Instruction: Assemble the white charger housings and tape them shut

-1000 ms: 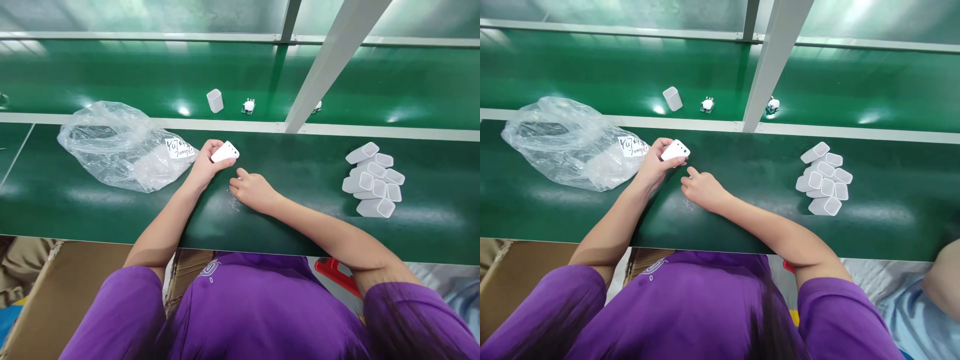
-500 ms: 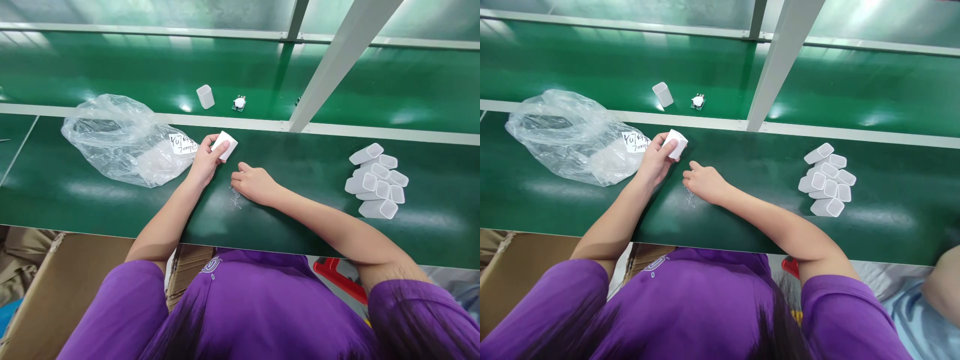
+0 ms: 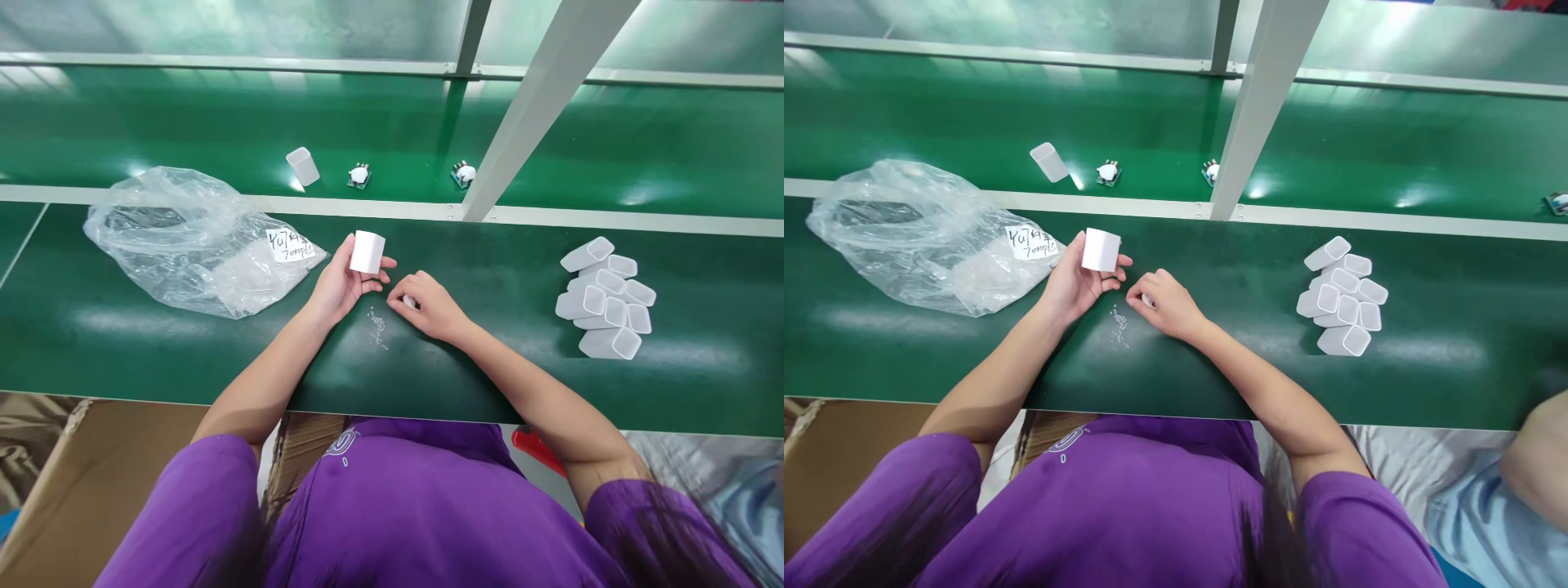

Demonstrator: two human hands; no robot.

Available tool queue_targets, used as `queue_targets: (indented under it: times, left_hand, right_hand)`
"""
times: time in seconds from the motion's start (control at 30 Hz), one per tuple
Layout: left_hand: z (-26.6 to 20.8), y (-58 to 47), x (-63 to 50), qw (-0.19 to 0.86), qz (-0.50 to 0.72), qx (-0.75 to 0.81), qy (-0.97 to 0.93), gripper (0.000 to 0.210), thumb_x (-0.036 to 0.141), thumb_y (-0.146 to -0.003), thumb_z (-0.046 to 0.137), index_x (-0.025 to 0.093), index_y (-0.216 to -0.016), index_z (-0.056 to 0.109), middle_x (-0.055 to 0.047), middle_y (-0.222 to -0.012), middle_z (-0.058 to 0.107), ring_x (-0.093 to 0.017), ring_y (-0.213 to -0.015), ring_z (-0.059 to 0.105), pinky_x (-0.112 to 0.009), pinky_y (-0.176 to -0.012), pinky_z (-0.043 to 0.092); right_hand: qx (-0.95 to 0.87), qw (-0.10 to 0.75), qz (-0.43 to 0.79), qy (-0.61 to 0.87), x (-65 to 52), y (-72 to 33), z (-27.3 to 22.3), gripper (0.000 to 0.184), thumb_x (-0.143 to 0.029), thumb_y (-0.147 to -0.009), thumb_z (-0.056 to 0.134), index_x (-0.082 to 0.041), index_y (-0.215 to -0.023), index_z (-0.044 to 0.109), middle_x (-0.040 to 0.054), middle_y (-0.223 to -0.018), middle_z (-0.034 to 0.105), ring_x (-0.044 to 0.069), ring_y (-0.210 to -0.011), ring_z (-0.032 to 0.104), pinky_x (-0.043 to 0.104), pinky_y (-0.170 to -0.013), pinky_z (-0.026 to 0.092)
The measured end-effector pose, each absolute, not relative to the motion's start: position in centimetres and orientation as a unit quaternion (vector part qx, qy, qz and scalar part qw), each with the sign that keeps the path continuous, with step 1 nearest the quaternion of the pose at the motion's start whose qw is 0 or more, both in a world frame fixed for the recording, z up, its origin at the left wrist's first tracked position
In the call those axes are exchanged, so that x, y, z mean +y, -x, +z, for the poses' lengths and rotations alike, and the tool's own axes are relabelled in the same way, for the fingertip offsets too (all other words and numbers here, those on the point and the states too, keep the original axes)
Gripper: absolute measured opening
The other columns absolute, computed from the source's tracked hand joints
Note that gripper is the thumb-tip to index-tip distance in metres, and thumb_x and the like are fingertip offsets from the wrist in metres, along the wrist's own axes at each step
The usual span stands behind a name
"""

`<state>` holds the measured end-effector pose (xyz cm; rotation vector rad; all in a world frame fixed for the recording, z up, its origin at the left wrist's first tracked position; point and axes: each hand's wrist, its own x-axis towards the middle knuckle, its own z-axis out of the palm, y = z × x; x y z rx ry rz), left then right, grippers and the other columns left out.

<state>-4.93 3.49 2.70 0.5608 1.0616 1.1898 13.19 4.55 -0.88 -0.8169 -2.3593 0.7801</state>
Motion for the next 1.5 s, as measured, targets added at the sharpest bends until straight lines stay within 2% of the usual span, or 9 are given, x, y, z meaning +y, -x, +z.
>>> queue_targets:
  times: [0.1, 0.2, 0.5, 0.8, 1.0, 1.1, 1.27, 1.37, 1.5]
  left_hand:
    - [2.8, 4.3, 3.1, 0.692, 0.503, 0.458, -0.24, 0.057, 0.055, -0.102, 0.032, 0.009, -0.101, 0.066, -0.013, -0.085, 0.076, -0.017, -0.064, 0.07, -0.024, -0.056, 0.055]
    - [2.6, 3.7, 2.6, 0.709, 0.485, 0.451, -0.24, 0.053, 0.051, -0.101, 0.035, 0.009, -0.105, 0.067, -0.017, -0.096, 0.077, -0.02, -0.074, 0.074, -0.028, -0.064, 0.059]
    - [1.9, 2.7, 2.1, 0.715, 0.483, 0.442, -0.245, 0.045, 0.051, -0.093, 0.054, 0.01, -0.101, 0.071, -0.016, -0.104, 0.077, -0.024, -0.084, 0.075, -0.033, -0.073, 0.063]
    - [2.6, 2.7, 2.0, 0.723, 0.484, 0.452, -0.199, 0.045, 0.05, -0.095, 0.049, 0.012, -0.102, 0.071, -0.013, -0.101, 0.078, -0.023, -0.082, 0.075, -0.033, -0.072, 0.062]
    - [2.6, 2.7, 2.2, 0.728, 0.468, 0.464, -0.189, 0.049, 0.051, -0.097, 0.042, 0.011, -0.103, 0.068, -0.016, -0.105, 0.076, -0.024, -0.082, 0.075, -0.035, -0.073, 0.061]
    - [2.2, 2.7, 2.1, 0.719, 0.475, 0.464, -0.206, 0.056, 0.06, -0.096, 0.041, 0.011, -0.1, 0.068, -0.015, -0.098, 0.076, -0.021, -0.074, 0.072, -0.029, -0.062, 0.058]
    - [1.4, 2.5, 1.9, 0.68, 0.51, 0.444, -0.282, 0.069, 0.083, -0.07, 0.065, 0.016, -0.087, 0.065, -0.003, -0.067, 0.065, -0.011, -0.051, 0.054, -0.021, -0.043, 0.042]
    - [1.2, 2.7, 1.6, 0.65, 0.534, 0.415, -0.347, 0.07, 0.077, -0.057, 0.08, 0.019, -0.091, 0.062, -0.001, -0.071, 0.066, -0.013, -0.057, 0.056, -0.022, -0.047, 0.044]
    - [0.9, 3.4, 1.3, 0.615, 0.529, 0.394, -0.432, 0.061, 0.058, -0.058, 0.091, 0.022, -0.098, 0.063, -0.004, -0.086, 0.071, -0.016, -0.071, 0.064, -0.024, -0.06, 0.052]
  right_hand:
    - [-0.768, 0.394, 0.35, 0.363, 5.1, -14.4, -0.8, 0.014, -0.028, -0.097, 0.059, -0.018, -0.088, 0.065, 0.0021, -0.086, 0.069, 0.015, -0.077, 0.056, 0.03, -0.073, 0.045]
    - [-0.728, 0.457, 0.329, 0.39, 5.6, -15.2, -0.4, 0.013, -0.029, -0.096, 0.059, -0.019, -0.088, 0.065, 0.0024, -0.086, 0.069, 0.016, -0.08, 0.058, 0.032, -0.075, 0.045]
    - [-0.801, 0.453, 0.179, 0.348, 6.0, -15.3, -1.3, 0.013, -0.023, -0.1, 0.054, -0.019, -0.091, 0.062, 0.0047, -0.091, 0.07, 0.017, -0.084, 0.059, 0.034, -0.077, 0.045]
    - [-0.842, 0.432, -0.041, 0.32, 6.2, -15.6, -1.4, 0.01, -0.018, -0.096, 0.062, -0.023, -0.092, 0.07, 0.0014, -0.09, 0.074, 0.018, -0.076, 0.05, 0.031, -0.065, 0.047]
    - [-0.834, 0.407, 0.101, 0.359, 6.4, -15.7, -1.4, 0.017, -0.025, -0.099, 0.058, -0.022, -0.089, 0.07, 0.0025, -0.088, 0.074, 0.017, -0.076, 0.057, 0.034, -0.068, 0.048]
    - [-0.782, 0.427, 0.225, 0.394, 6.2, -15.6, -1.0, 0.018, -0.027, -0.099, 0.057, -0.021, -0.087, 0.068, 0.0037, -0.088, 0.073, 0.018, -0.081, 0.061, 0.037, -0.078, 0.05]
    - [-0.673, 0.461, 0.4, 0.417, 5.6, -15.4, -0.2, 0.016, -0.032, -0.096, 0.061, -0.021, -0.086, 0.068, 0.0025, -0.088, 0.071, 0.015, -0.08, 0.062, 0.031, -0.072, 0.05]
    - [-0.64, 0.461, 0.467, 0.4, 5.2, -15.2, 0.1, 0.022, -0.04, -0.095, 0.063, -0.021, -0.086, 0.068, 0.0021, -0.089, 0.071, 0.013, -0.076, 0.061, 0.029, -0.07, 0.05]
    - [-0.618, 0.451, 0.517, 0.385, 4.6, -15.0, 0.6, 0.03, -0.05, -0.094, 0.064, -0.021, -0.086, 0.068, 0.0022, -0.091, 0.07, 0.012, -0.073, 0.06, 0.029, -0.068, 0.049]
